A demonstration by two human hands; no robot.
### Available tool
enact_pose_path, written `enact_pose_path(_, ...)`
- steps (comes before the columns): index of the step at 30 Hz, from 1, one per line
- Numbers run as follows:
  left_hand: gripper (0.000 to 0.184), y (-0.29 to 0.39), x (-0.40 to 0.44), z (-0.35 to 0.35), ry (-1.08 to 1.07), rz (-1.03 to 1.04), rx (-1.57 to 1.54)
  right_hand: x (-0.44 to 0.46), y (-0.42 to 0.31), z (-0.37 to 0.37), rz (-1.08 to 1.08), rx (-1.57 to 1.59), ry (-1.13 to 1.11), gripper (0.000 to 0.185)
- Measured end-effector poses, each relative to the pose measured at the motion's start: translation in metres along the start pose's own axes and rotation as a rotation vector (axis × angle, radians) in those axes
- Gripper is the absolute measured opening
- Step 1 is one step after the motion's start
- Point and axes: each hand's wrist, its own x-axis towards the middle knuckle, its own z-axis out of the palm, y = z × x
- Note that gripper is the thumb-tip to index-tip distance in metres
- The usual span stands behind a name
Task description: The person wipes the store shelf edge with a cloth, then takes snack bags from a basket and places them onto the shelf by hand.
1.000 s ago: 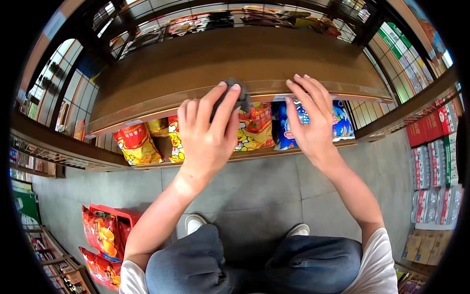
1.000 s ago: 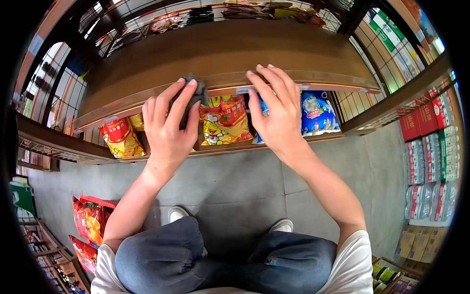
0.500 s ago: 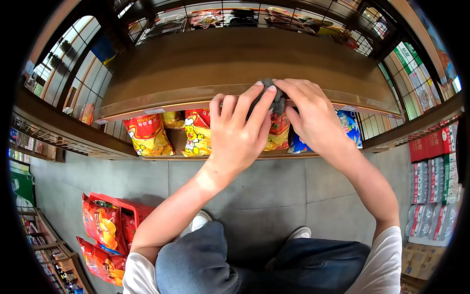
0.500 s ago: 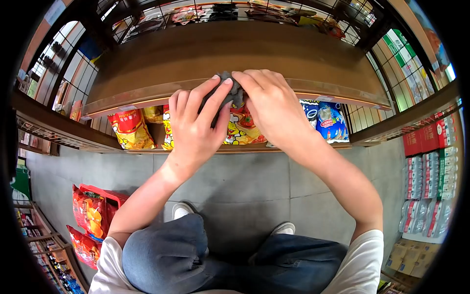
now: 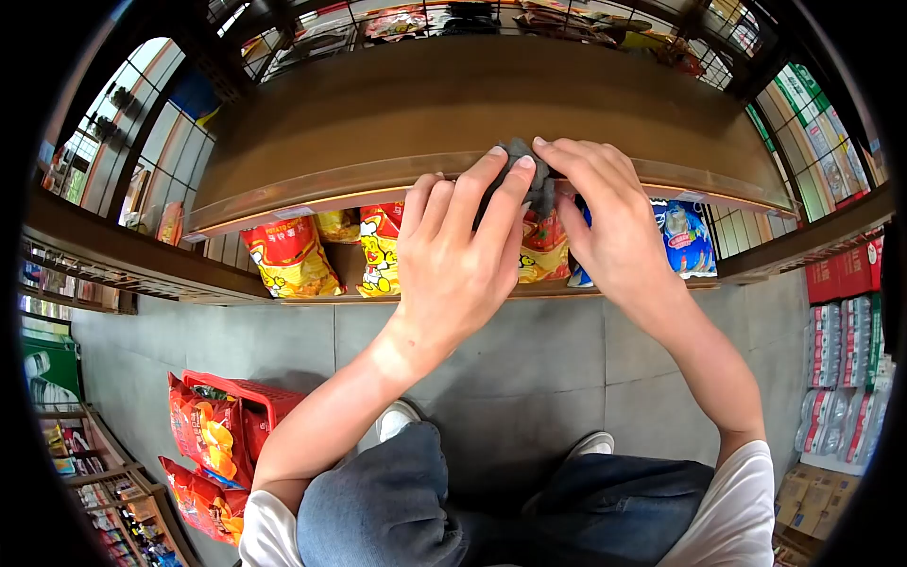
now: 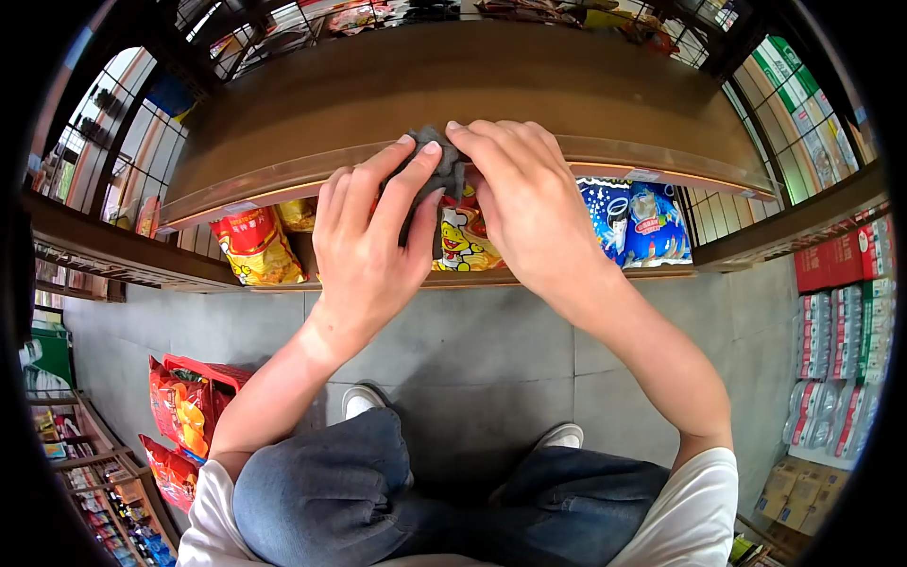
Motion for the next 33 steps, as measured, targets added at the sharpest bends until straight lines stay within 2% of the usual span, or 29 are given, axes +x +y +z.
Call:
enact_pose_path(10, 0.043, -0.003, -0.001, -0.002, 0.015, 0.000, 0.060, -0.004, 0.000, 0.006, 0.065, 0.066, 0.060, 0.043)
enact_pose_path(12, 0.044, -0.005, -0.003, -0.003, 0.006, -0.002, 0.033, -0.005, 0.004, 0.008, -0.006, 0.004, 0.064, 0.040)
enact_pose_path(19, 0.043, -0.008, -0.001, -0.007, -0.001, 0.079, 0.046, -0.006, 0.004, 0.011, -0.023, -0.017, 0.060, 0.037)
enact_pose_path(23, 0.044, -0.013, -0.001, -0.009, 0.006, 0.126, 0.008, -0.003, 0.003, 0.009, 0.004, 0.028, 0.050, 0.038)
enact_pose_path(25, 0.045, -0.014, -0.003, -0.010, 0.030, 0.084, -0.060, -0.003, 0.002, 0.009, 0.020, 0.048, 0.050, 0.039)
enact_pose_path(29, 0.046, -0.022, -0.009, -0.007, 0.145, 0.031, -0.236, -0.004, 0.001, 0.008, -0.020, -0.055, -0.034, 0.050)
enact_pose_path(33, 0.039, -0.020, -0.007, -0.016, 0.092, -0.018, -0.259, -0.004, -0.002, 0.009, -0.059, -0.184, -0.123, 0.057)
